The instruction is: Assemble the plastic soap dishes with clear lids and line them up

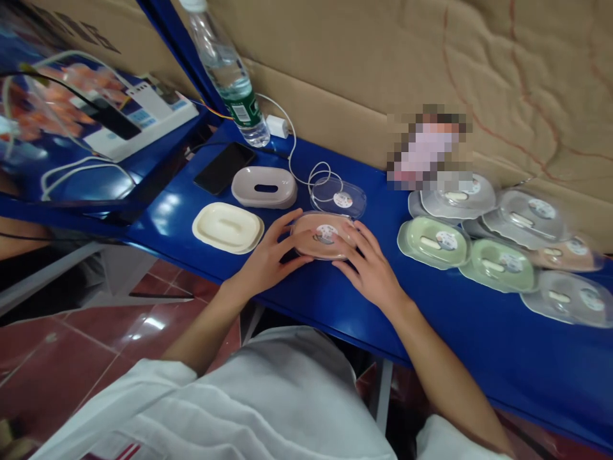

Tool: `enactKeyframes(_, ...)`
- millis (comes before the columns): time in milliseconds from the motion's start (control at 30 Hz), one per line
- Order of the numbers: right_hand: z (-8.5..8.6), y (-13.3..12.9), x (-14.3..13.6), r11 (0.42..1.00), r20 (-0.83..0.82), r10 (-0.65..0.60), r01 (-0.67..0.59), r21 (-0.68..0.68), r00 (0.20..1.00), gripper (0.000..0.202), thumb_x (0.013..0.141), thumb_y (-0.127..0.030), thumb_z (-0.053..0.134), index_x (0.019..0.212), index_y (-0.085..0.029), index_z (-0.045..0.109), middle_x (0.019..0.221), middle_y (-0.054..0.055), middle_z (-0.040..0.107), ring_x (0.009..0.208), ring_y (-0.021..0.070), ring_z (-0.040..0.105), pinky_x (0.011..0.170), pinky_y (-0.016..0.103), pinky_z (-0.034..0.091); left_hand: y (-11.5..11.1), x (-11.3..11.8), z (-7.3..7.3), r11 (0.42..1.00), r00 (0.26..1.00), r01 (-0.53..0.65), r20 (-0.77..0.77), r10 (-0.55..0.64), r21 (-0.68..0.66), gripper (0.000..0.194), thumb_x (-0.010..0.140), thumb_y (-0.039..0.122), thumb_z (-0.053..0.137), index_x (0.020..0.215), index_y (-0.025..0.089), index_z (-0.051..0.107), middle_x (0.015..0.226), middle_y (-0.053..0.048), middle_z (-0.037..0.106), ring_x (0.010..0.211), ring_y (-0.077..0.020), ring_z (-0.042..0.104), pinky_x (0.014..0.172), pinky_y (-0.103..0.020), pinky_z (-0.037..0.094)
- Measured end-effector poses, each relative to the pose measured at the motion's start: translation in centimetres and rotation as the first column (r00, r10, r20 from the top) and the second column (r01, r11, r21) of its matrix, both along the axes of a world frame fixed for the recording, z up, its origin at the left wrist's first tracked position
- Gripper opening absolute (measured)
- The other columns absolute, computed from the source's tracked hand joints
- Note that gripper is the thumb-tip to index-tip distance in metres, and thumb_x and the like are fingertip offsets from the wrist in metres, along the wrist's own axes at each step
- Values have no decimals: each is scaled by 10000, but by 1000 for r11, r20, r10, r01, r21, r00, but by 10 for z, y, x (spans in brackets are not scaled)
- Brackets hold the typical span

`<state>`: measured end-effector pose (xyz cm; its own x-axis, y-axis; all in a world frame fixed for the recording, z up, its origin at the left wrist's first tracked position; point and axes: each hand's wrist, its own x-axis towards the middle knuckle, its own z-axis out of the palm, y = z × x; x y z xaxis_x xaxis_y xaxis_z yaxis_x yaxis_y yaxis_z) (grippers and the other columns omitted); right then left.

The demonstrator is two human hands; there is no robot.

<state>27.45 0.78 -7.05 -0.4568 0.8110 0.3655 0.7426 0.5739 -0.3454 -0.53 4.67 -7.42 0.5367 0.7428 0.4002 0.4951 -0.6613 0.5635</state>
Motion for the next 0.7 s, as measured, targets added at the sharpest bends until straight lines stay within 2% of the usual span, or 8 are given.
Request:
enactKeyframes(167, 2, 1, 1, 1000, -8, -15, 15, 12, 1000, 733, 1085, -355, 585, 1718, -428, 222, 1701, 60, 444, 1632, 326, 332, 1292, 626, 409, 0, 2, 0, 998, 1000, 16, 11, -15, -58, 560, 1073, 322, 600, 1615, 300, 459, 1781, -177, 278, 1630, -307, 365, 1269, -522, 450)
enactKeyframes(267, 2, 0, 0, 998, -7, -55, 55, -17, 998, 715, 1088, -398, 568, 1719, -423, 230, 1714, 70, 422, 1610, 349, 369, 1277, 645, 413, 0, 2, 1, 999, 1000, 19, -7, -19, -32, 590, 1073, 320, 602, 1634, 286, 423, 1771, -197, 298, 1627, -311, 369, 1268, -534, 445)
enactKeyframes(433, 2, 1, 2, 996, -20, -72, 70, -61, 997, 686, 1093, -441, 548, 1714, -420, 256, 1736, 83, 378, 1597, 359, 391, 1273, 650, 410, 1, 0, -1, 999, 1000, 19, -21, -19, -34, 664, 1059, 323, 626, 1670, 346, 366, 1776, -174, 301, 1597, -337, 420, 1239, -564, 472)
enactKeyframes(567, 2, 1, 4, 994, -33, -70, 67, -90, 997, 656, 1112, -418, 503, 1717, -406, 251, 1756, 86, 343, 1601, 337, 392, 1271, 613, 433, 2, 0, -6, 998, 1000, 9, 0, -9, -65, 699, 1012, 392, 703, 1651, 367, 421, 1811, -145, 209, 1600, -365, 410, 1238, -561, 476)
enactKeyframes(700, 2, 1, 5, 998, -25, -27, 25, -64, 999, 649, 1103, -380, 541, 1704, -397, 298, 1765, 81, 331, 1610, 331, 381, 1280, 614, 425, 0, 0, -8, 999, 1000, -17, 8, 18, -47, 629, 1026, 403, 683, 1619, 349, 480, 1772, -147, 327, 1576, -330, 458, 1240, -537, 481)
